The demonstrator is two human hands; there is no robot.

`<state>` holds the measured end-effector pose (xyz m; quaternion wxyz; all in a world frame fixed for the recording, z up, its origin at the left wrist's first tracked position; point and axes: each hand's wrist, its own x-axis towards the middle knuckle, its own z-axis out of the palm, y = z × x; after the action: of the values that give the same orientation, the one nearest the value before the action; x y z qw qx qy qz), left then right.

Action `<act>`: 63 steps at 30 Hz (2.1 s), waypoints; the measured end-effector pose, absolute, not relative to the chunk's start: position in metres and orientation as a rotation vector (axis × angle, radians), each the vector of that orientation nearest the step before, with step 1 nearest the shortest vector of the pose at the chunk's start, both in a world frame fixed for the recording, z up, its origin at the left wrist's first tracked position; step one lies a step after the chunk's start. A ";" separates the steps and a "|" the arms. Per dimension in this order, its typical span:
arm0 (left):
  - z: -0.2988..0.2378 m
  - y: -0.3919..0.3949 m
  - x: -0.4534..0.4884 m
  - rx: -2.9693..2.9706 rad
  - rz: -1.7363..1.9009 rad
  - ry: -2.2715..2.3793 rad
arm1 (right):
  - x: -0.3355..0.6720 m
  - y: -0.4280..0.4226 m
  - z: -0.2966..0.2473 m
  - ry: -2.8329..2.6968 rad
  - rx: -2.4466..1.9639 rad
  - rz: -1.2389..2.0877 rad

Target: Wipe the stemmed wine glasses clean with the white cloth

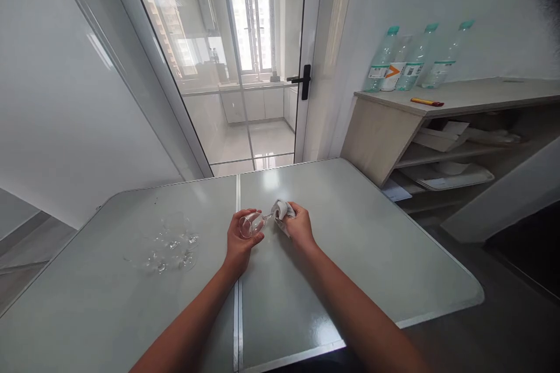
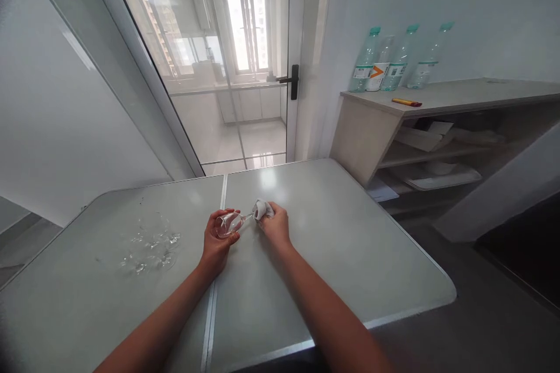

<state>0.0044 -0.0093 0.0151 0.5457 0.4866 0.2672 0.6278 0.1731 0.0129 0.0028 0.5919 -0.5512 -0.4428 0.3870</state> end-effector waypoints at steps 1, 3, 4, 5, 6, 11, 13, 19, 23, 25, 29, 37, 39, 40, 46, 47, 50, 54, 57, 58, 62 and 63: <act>0.015 -0.010 0.005 1.156 1.484 0.635 | 0.171 0.014 0.002 -1.054 -1.255 0.952; 0.016 -0.011 0.005 1.164 1.476 0.644 | 0.170 0.015 0.001 -1.101 -1.252 1.015; 0.017 -0.011 0.005 1.168 1.474 0.654 | 0.170 0.015 0.001 -1.116 -1.269 1.014; 0.018 -0.011 0.005 1.171 1.474 0.662 | 0.171 0.015 0.002 -1.123 -1.286 0.996; 0.020 -0.012 0.005 1.173 1.477 0.668 | 0.172 0.015 0.004 -1.117 -1.299 0.962; 0.022 -0.009 0.003 1.169 1.529 0.715 | 0.178 0.006 0.025 -1.018 -1.298 0.733; 0.021 -0.006 0.001 1.153 1.578 0.749 | 0.179 0.003 0.033 -1.081 -1.239 0.737; 0.014 -0.001 -0.002 1.140 1.654 0.802 | 0.174 -0.006 0.039 -1.778 -1.283 0.689; 0.012 -0.003 -0.003 1.174 1.603 0.839 | 0.171 -0.015 0.040 -2.213 -1.363 0.446; 0.011 -0.002 -0.004 1.182 1.580 0.839 | 0.171 -0.017 0.041 -2.355 -1.385 0.445; 0.005 0.002 -0.003 1.175 1.582 0.817 | 0.170 -0.018 0.041 -2.461 -1.434 0.417; -0.001 0.007 0.000 1.193 1.542 0.858 | 0.165 -0.017 0.032 -2.500 -1.480 0.342; 0.000 0.006 0.000 1.216 1.519 0.863 | 0.164 -0.018 0.033 -2.490 -1.490 0.341; 0.000 0.006 0.000 1.223 1.506 0.860 | 0.164 -0.018 0.033 -2.487 -1.491 0.343; 0.002 0.004 -0.001 1.187 1.458 0.794 | 0.165 -0.019 0.036 -2.473 -1.513 0.364; 0.001 0.004 -0.001 1.180 1.458 0.784 | 0.165 -0.019 0.037 -2.471 -1.516 0.369; 0.000 0.004 -0.002 1.166 1.462 0.779 | 0.164 -0.018 0.038 -2.479 -1.513 0.379; 0.000 0.005 -0.003 1.167 1.445 0.787 | 0.165 -0.018 0.038 -2.495 -1.515 0.397; 0.000 0.005 -0.003 1.158 1.437 0.798 | 0.165 -0.017 0.037 -2.491 -1.519 0.401; 0.000 0.006 -0.003 1.150 1.439 0.803 | 0.165 -0.017 0.036 -2.487 -1.525 0.400; -0.001 0.008 -0.004 1.068 1.438 0.779 | 0.166 -0.015 0.031 -2.459 -1.548 0.403; -0.001 0.009 -0.004 1.044 1.434 0.769 | 0.166 -0.015 0.029 -2.446 -1.559 0.404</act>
<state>-0.0040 0.0086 -0.0010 0.5682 0.4444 0.3272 0.6104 0.1662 -0.0146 0.0295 0.1061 -0.5294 -0.8304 0.1373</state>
